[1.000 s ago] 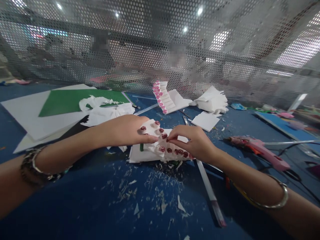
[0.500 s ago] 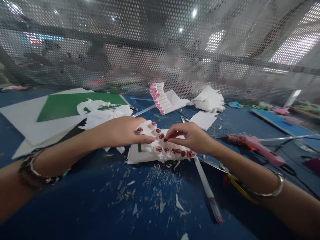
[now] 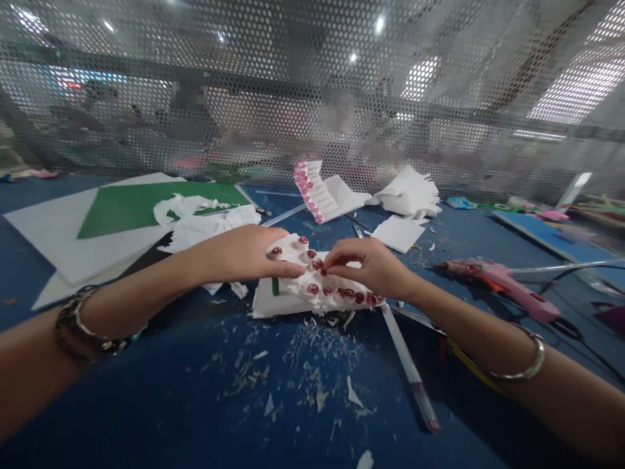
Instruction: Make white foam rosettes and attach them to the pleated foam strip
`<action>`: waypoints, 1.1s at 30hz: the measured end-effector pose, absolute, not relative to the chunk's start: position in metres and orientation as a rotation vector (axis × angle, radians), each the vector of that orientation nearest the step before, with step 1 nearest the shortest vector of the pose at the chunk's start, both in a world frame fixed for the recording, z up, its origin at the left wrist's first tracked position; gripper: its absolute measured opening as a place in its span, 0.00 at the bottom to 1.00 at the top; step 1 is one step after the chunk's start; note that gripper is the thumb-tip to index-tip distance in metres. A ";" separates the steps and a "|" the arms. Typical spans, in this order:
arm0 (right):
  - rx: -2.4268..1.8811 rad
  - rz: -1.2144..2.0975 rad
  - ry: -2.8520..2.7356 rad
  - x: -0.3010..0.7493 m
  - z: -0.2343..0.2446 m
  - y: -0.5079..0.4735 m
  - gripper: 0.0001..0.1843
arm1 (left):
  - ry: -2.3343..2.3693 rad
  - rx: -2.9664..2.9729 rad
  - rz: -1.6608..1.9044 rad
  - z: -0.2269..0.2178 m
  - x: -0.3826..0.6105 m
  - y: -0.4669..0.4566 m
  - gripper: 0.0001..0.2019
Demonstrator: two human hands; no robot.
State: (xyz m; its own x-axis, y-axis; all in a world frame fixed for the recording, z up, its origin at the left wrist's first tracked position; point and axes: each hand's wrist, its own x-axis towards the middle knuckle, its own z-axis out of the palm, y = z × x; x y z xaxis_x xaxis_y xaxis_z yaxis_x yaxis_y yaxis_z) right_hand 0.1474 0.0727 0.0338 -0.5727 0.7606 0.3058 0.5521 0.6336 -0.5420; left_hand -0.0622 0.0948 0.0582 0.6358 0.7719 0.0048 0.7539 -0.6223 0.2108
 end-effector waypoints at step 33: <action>-1.061 0.287 -2.412 0.145 0.033 0.065 0.06 | 1.234 2.549 0.107 0.067 -0.058 0.087 0.20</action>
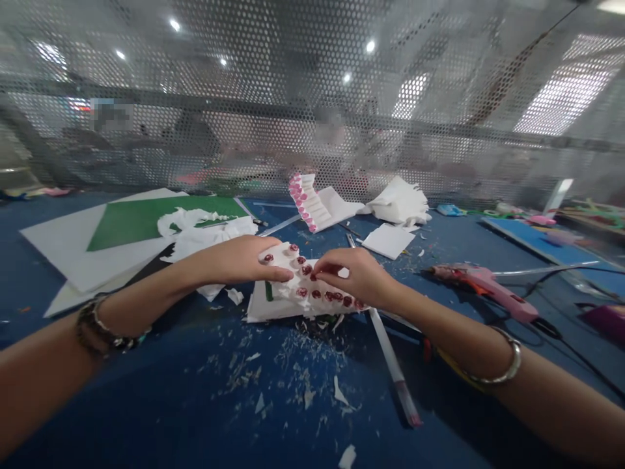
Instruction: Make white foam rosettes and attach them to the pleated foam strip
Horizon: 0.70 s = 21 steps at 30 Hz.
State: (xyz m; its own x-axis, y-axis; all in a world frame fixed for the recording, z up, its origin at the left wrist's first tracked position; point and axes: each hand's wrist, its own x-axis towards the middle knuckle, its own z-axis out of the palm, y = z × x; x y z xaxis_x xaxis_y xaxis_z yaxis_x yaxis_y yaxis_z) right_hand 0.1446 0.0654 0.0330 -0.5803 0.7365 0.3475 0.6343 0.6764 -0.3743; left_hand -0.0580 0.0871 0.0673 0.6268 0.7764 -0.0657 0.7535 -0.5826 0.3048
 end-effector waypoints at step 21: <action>-1.479 0.386 -2.297 0.178 0.060 0.082 0.08 | 0.914 2.687 0.170 0.123 -0.046 0.112 0.33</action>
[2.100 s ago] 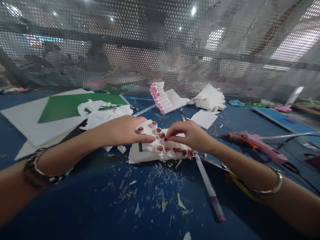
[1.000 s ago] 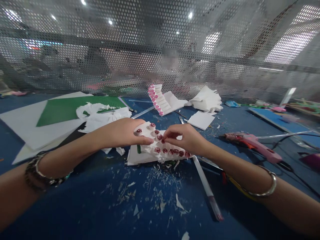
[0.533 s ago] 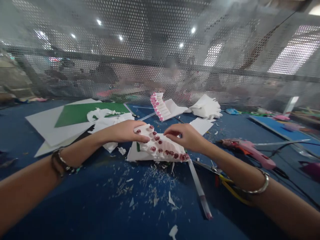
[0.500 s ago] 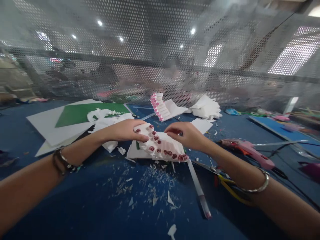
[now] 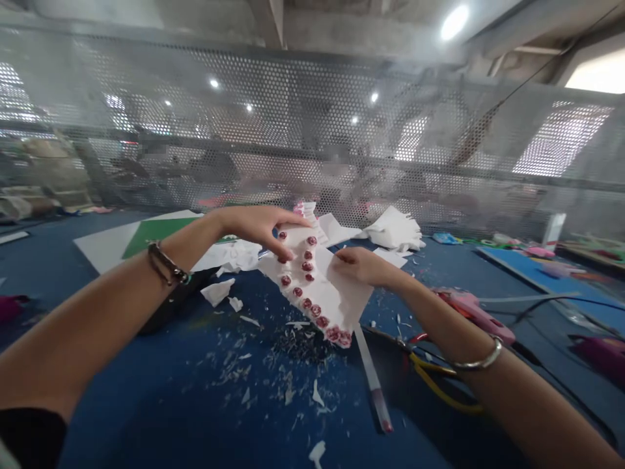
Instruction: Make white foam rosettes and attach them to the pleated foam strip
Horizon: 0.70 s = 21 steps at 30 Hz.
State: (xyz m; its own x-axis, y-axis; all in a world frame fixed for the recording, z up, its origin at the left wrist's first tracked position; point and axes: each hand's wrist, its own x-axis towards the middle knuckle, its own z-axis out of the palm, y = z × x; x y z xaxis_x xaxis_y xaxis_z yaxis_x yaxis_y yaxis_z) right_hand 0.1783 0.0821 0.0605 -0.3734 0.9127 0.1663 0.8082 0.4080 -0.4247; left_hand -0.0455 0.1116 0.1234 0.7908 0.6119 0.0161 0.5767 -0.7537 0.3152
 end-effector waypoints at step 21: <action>-1.606 0.540 -1.992 0.176 0.046 0.108 0.15 | 1.441 2.541 -0.028 0.056 -0.133 0.082 0.19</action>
